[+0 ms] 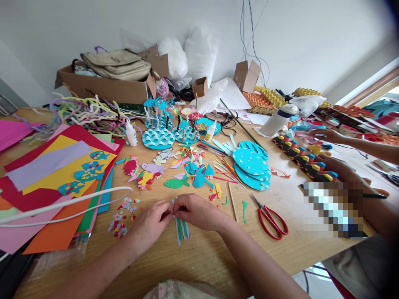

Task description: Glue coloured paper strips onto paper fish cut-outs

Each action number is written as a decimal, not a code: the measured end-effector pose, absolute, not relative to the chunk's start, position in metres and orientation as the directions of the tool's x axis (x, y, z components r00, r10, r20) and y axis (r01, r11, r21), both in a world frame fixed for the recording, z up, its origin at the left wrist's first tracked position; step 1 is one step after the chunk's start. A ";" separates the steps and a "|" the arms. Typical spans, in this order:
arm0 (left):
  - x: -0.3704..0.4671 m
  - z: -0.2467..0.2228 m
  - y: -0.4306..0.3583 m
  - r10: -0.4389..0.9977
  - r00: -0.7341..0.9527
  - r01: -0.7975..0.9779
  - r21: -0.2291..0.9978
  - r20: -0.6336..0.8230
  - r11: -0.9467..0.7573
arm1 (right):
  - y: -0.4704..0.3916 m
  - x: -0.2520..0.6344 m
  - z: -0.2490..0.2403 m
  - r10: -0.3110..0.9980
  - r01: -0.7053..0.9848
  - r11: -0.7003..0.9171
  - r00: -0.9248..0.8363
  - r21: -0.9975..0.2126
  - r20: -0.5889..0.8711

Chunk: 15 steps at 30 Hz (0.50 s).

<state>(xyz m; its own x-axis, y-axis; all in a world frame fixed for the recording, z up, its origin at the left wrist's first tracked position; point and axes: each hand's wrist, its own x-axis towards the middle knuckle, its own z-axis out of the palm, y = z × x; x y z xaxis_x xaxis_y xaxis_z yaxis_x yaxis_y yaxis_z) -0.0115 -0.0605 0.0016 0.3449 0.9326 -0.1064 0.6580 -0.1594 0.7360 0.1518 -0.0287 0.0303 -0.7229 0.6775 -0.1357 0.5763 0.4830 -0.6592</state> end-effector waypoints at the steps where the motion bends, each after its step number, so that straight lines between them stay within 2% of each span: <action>1: -0.011 0.001 -0.060 0.932 0.346 0.665 0.729 -0.110 -0.161 | -0.029 0.152 0.030 0.679 0.578 0.480 -0.721 -0.660 -0.138; 7: -0.010 -0.002 -0.059 0.930 0.337 0.723 0.674 -0.148 -0.154 | -0.030 0.150 0.027 0.703 0.628 0.448 -0.687 -0.636 -0.183; 12: -0.007 -0.002 -0.058 0.932 0.310 0.774 0.619 -0.187 -0.133 | -0.030 0.152 0.028 0.793 0.726 0.411 -0.583 -0.551 -0.177; 15: -0.005 0.000 -0.058 0.933 0.298 0.799 0.588 -0.203 -0.128 | -0.031 0.152 0.031 0.811 0.739 0.395 -0.560 -0.545 -0.171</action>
